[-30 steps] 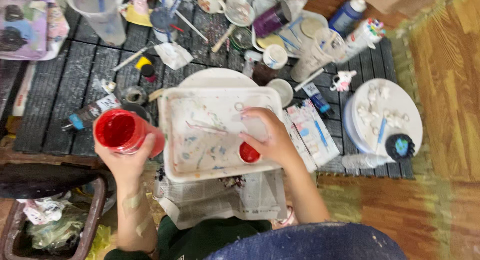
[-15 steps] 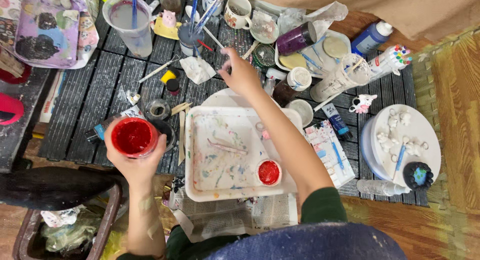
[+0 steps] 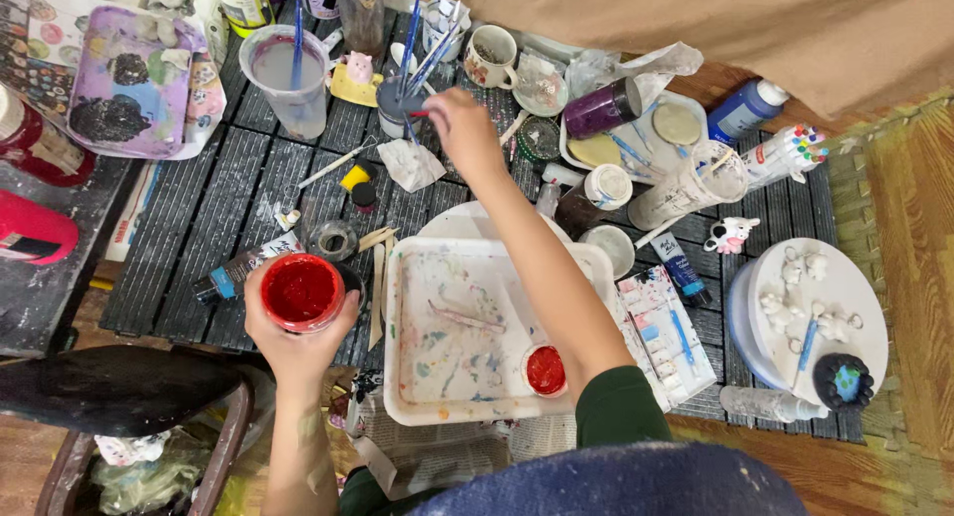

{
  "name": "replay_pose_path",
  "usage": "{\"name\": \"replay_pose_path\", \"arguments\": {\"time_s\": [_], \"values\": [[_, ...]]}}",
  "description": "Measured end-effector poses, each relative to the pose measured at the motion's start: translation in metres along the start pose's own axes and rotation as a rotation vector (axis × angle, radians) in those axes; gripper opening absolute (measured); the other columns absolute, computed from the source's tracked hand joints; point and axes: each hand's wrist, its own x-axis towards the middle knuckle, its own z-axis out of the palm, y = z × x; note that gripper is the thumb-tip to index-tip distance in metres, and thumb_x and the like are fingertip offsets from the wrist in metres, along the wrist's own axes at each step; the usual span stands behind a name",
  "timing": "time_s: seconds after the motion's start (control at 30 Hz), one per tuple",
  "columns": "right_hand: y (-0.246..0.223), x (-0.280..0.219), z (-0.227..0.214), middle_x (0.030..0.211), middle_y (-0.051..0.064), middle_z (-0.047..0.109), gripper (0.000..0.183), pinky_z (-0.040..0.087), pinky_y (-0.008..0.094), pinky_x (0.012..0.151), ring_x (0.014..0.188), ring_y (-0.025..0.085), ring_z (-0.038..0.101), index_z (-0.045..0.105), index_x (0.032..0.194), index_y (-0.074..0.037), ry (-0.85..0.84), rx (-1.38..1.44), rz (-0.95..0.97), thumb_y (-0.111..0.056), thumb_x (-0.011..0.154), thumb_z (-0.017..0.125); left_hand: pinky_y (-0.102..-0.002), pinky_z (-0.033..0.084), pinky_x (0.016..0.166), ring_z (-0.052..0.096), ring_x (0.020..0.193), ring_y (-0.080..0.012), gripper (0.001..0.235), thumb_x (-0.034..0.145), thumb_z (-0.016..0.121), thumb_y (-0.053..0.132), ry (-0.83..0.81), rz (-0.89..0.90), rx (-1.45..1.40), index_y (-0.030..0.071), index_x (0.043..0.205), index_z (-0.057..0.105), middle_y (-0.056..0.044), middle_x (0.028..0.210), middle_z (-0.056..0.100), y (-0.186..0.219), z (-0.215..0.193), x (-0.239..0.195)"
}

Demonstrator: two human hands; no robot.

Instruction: The person pours red paint into a tray, then uses a red-handled brush to paint the eyes of a small blue figurine. They wipe the brush on a paper towel, close the paint container, and continue painting the figurine with a blue-handled brush.

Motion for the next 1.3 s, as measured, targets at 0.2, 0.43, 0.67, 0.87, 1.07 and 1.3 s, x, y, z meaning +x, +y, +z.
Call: {"name": "replay_pose_path", "arguments": {"time_s": [0.2,0.43,0.67,0.87,1.07,1.3], "values": [[0.009,-0.002,-0.004,0.098,0.013,0.067,0.044,0.056,0.041,0.069,0.09,0.034,0.071,0.074,0.103,-0.017,0.045,-0.234,-0.299,-0.003,0.062,0.082,-0.034,0.055,0.1,0.067,0.111,-0.0214,0.071,0.07,0.093,0.015,0.003,-0.009,0.005,0.001,0.129,0.056,-0.01,0.121,0.065,0.0,0.001,0.001],[0.034,0.011,0.015,0.09,0.006,0.078,0.022,0.06,0.03,0.07,0.078,0.018,0.078,0.07,0.105,-0.009,0.089,0.304,0.049,-0.006,0.087,0.082,-0.034,0.055,0.101,0.067,0.11,-0.0211,0.071,0.07,0.093,0.014,0.007,-0.007,-0.007,0.001,0.129,0.056,-0.01,0.121,0.065,-0.001,0.0,0.0],[0.031,-0.006,-0.006,0.083,0.007,0.075,0.012,0.056,0.029,0.066,0.072,0.013,0.075,0.056,0.109,-0.007,0.392,0.232,0.17,-0.018,0.106,0.06,-0.034,0.054,0.102,0.066,0.111,-0.0213,0.071,0.07,0.094,0.014,-0.003,0.004,0.004,0.001,0.129,0.056,-0.01,0.121,0.064,-0.005,-0.003,-0.003],[0.039,-0.024,-0.028,0.085,0.007,0.076,0.013,0.052,0.027,0.05,0.052,0.012,0.066,0.051,0.112,-0.008,0.346,0.412,0.308,-0.02,0.108,0.054,-0.034,0.054,0.102,0.066,0.113,-0.0211,0.072,0.072,0.094,0.015,0.001,0.005,0.003,0.001,0.132,0.055,-0.01,0.123,0.065,-0.006,-0.001,-0.005],[0.05,-0.043,-0.053,0.091,0.012,0.075,0.016,0.047,0.026,0.047,0.054,0.013,0.065,0.048,0.117,-0.012,0.302,0.887,0.396,-0.026,0.108,0.049,-0.035,0.054,0.102,0.067,0.114,-0.0216,0.071,0.073,0.094,0.015,-0.02,0.029,-0.029,0.002,0.131,0.055,-0.01,0.124,0.065,0.007,-0.003,-0.002],[0.019,-0.169,-0.125,0.093,0.007,0.063,0.024,0.045,0.033,0.061,0.071,0.018,0.06,0.052,0.115,-0.012,0.224,1.337,0.518,-0.035,0.106,0.055,-0.046,0.041,0.097,0.062,0.112,-0.031,0.064,0.06,0.094,0.019,-0.223,0.361,0.301,0.009,0.116,0.064,-0.008,0.115,0.066,0.051,0.005,-0.016]]}}
